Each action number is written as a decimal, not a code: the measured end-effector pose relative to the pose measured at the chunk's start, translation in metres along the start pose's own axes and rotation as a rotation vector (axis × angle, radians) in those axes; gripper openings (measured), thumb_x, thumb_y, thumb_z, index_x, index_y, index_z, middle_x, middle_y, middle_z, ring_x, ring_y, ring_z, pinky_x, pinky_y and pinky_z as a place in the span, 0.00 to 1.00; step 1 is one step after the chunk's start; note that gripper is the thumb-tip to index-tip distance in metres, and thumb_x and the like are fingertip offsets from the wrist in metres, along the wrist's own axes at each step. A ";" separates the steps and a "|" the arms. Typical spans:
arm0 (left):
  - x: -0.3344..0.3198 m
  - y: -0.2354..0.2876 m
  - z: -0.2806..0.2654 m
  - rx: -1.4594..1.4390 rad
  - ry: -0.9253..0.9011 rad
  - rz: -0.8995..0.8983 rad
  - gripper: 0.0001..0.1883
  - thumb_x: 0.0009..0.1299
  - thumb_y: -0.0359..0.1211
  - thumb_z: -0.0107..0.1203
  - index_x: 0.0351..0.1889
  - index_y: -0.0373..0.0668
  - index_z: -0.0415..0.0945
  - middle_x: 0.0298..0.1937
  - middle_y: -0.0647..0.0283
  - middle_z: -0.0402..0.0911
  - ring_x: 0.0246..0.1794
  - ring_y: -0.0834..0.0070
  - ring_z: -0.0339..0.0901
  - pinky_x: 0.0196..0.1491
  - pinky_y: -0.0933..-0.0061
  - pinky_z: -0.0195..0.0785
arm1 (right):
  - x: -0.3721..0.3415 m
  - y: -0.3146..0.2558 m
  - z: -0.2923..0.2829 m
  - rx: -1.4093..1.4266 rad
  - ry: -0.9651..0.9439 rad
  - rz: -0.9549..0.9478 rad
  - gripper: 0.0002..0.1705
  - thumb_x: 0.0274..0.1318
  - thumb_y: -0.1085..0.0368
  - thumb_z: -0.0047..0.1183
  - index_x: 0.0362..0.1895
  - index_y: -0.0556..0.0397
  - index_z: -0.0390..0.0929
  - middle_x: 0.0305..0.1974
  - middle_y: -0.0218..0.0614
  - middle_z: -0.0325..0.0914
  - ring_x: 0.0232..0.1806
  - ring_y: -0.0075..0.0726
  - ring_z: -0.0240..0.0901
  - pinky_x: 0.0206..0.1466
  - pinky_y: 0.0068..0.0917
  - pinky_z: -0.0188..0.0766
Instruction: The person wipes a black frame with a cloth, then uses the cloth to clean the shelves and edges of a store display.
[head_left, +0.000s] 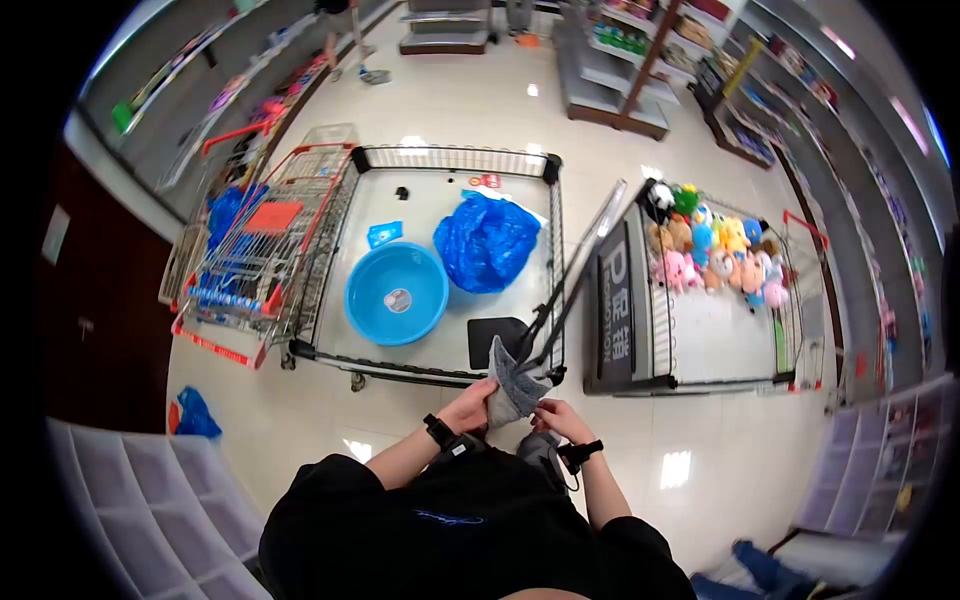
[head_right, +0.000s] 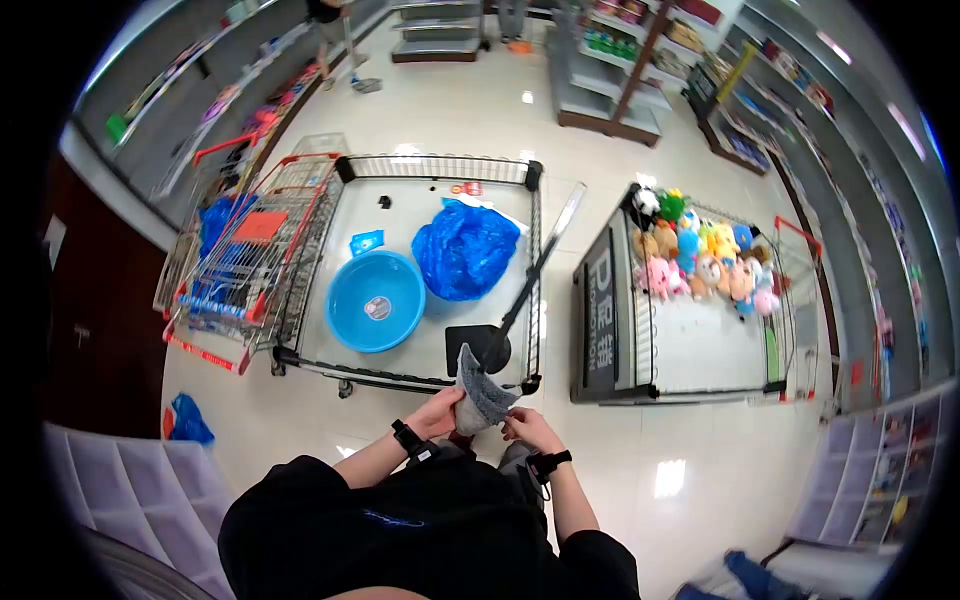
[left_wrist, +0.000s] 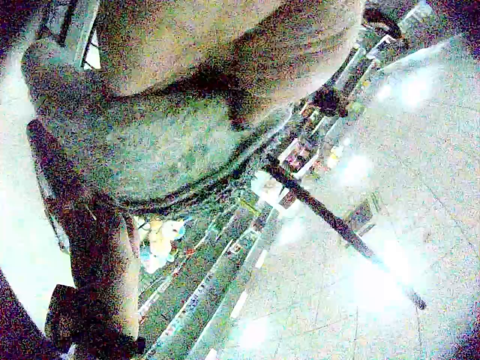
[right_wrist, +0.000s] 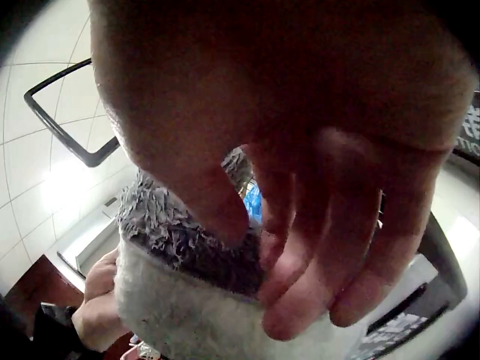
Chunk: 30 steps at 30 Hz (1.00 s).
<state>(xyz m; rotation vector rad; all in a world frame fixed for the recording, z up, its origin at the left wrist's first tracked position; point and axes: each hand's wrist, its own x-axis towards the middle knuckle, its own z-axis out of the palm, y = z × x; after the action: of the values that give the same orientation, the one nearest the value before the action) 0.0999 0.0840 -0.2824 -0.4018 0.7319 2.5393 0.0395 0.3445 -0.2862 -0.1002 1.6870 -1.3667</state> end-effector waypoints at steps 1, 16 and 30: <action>0.002 -0.001 -0.003 0.030 -0.028 -0.032 0.23 0.86 0.40 0.43 0.72 0.37 0.66 0.71 0.55 0.75 0.70 0.59 0.75 0.74 0.51 0.66 | -0.006 0.007 0.006 0.019 0.016 0.000 0.16 0.72 0.63 0.51 0.50 0.66 0.79 0.36 0.41 0.85 0.33 0.32 0.85 0.41 0.29 0.82; 0.038 -0.050 0.103 0.305 -0.266 -0.383 0.18 0.86 0.36 0.45 0.67 0.36 0.71 0.66 0.58 0.80 0.66 0.65 0.78 0.72 0.57 0.68 | -0.140 0.066 0.018 0.327 0.274 -0.172 0.19 0.72 0.56 0.57 0.48 0.64 0.82 0.40 0.38 0.86 0.37 0.32 0.85 0.43 0.27 0.82; 0.145 -0.245 0.348 0.432 -0.339 -0.713 0.25 0.84 0.43 0.41 0.71 0.36 0.66 0.71 0.54 0.75 0.71 0.60 0.73 0.76 0.54 0.60 | -0.329 0.160 -0.123 0.638 0.674 -0.255 0.27 0.77 0.46 0.49 0.47 0.61 0.82 0.41 0.34 0.86 0.42 0.28 0.82 0.51 0.27 0.78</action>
<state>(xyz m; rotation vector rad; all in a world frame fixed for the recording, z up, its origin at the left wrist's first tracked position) 0.0501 0.5139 -0.1598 -0.0550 0.7977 1.6686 0.2146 0.6833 -0.2252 0.5881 1.6928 -2.2454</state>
